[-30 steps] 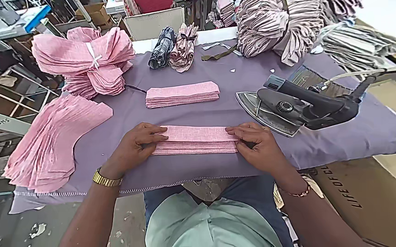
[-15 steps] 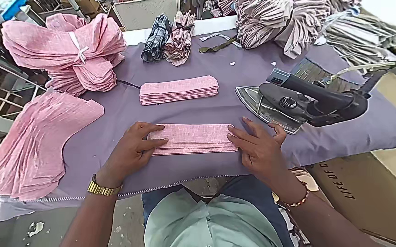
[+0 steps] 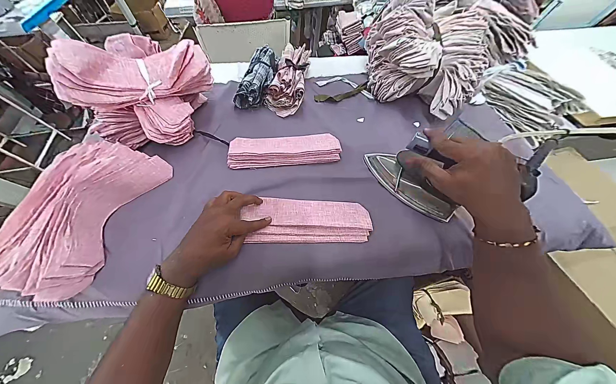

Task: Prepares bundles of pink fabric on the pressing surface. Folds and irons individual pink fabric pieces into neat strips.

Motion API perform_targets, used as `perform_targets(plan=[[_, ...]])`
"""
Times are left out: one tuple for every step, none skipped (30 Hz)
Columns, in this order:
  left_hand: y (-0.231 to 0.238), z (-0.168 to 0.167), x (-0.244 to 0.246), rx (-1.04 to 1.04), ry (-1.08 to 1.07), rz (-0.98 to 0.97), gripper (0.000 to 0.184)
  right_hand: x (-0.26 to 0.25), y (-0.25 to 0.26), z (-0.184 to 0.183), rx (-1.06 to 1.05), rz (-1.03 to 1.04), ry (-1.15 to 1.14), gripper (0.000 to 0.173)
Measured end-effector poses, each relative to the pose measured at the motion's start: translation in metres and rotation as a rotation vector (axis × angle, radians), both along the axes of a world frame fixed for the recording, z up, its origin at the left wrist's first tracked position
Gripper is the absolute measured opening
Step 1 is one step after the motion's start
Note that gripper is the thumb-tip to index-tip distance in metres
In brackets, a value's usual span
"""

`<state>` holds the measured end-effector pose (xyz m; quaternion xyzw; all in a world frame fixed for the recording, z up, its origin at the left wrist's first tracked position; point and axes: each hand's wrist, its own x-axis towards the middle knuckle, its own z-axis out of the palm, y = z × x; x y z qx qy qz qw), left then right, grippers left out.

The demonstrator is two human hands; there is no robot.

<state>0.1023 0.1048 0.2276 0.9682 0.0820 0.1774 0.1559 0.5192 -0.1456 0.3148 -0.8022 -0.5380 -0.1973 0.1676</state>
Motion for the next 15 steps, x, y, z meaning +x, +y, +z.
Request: perform_targets(plan=[[0.0,0.0,0.0,0.003,-0.002,-0.001,0.044,-0.005,-0.001,0.0,0.021,0.038,0.021,0.051],[0.0,0.0,0.0,0.004,0.002,-0.005,0.044,-0.012,-0.005,0.001,0.067,0.097,0.053,0.045],[0.0,0.0,0.001,0.004,0.009,-0.007,0.044,-0.02,-0.01,0.003,0.123,0.169,0.093,0.041],[0.001,0.001,0.001,0.003,0.013,-0.006,0.045,-0.028,-0.015,0.005,0.188,0.258,0.139,0.039],[0.0,0.0,0.0,-0.001,0.019,-0.002,0.044,-0.036,-0.02,0.004,0.256,0.355,0.189,0.038],[0.0,0.0,0.0,-0.004,0.018,0.0,0.044,-0.044,-0.024,0.003,0.311,0.446,0.235,0.037],[0.0,0.0,0.0,-0.007,0.017,0.001,0.045,-0.053,-0.026,0.001,0.345,0.52,0.275,0.036],[0.0,0.0,0.0,-0.009,0.02,0.001,0.045,-0.063,-0.028,-0.001,0.355,0.569,0.297,0.034],[0.0,0.001,0.001,-0.009,0.021,0.001,0.045,-0.073,-0.027,-0.002,0.331,0.586,0.297,0.034],[0.0,0.001,0.001,-0.01,0.023,0.0,0.045,-0.083,-0.025,-0.002,0.271,0.57,0.269,0.035],[-0.001,0.001,0.0,-0.009,0.026,0.003,0.046,-0.091,-0.019,-0.002,0.199,0.537,0.22,0.035],[-0.001,0.001,0.0,-0.011,0.028,0.007,0.045,-0.099,-0.011,-0.002,0.134,0.492,0.16,0.036],[-0.002,0.001,0.001,-0.014,0.027,0.011,0.046,-0.103,-0.001,-0.003,0.093,0.454,0.109,0.037],[-0.002,0.001,0.001,-0.02,0.022,0.016,0.045,-0.105,0.008,-0.003,0.088,0.437,0.095,0.037],[-0.002,0.001,0.002,-0.026,0.01,0.024,0.045,-0.105,0.017,-0.003,0.096,0.437,0.111,0.036]])
